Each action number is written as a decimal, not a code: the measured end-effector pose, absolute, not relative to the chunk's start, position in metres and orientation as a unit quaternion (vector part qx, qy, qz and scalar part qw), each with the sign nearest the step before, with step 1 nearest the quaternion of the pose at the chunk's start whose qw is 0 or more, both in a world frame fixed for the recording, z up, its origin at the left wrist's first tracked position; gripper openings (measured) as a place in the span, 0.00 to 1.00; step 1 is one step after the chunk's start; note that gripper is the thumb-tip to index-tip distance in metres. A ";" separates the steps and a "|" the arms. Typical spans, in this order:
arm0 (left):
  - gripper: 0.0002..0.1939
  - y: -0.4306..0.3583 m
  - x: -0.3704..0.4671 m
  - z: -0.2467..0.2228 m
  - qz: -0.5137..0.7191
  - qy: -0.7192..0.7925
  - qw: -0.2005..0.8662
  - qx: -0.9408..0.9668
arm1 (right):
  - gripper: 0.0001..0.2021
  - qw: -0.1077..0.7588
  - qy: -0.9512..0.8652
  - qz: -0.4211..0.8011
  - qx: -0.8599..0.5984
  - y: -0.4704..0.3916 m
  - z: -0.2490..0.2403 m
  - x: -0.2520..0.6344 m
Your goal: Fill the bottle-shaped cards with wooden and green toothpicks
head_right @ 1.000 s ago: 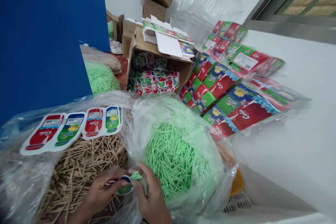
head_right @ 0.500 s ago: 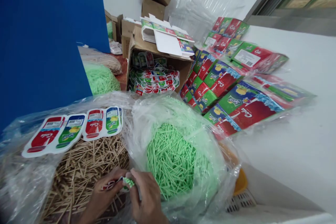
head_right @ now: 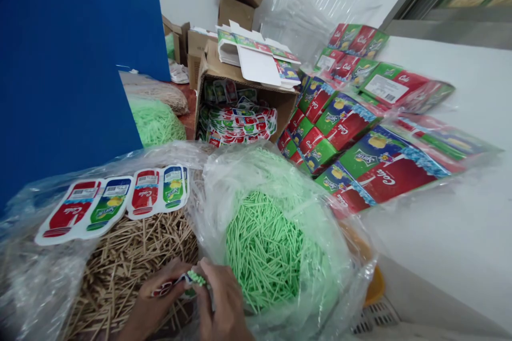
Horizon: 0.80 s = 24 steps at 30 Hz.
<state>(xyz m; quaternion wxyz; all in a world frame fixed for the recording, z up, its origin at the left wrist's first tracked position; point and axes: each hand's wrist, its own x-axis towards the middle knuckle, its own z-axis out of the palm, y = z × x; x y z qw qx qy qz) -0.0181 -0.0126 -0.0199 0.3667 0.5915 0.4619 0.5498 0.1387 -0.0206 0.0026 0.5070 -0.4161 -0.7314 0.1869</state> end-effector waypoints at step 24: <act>0.16 -0.018 -0.043 0.010 0.580 0.560 0.479 0.349 | 0.24 0.411 -0.600 0.564 -0.390 -0.007 -0.012 0.115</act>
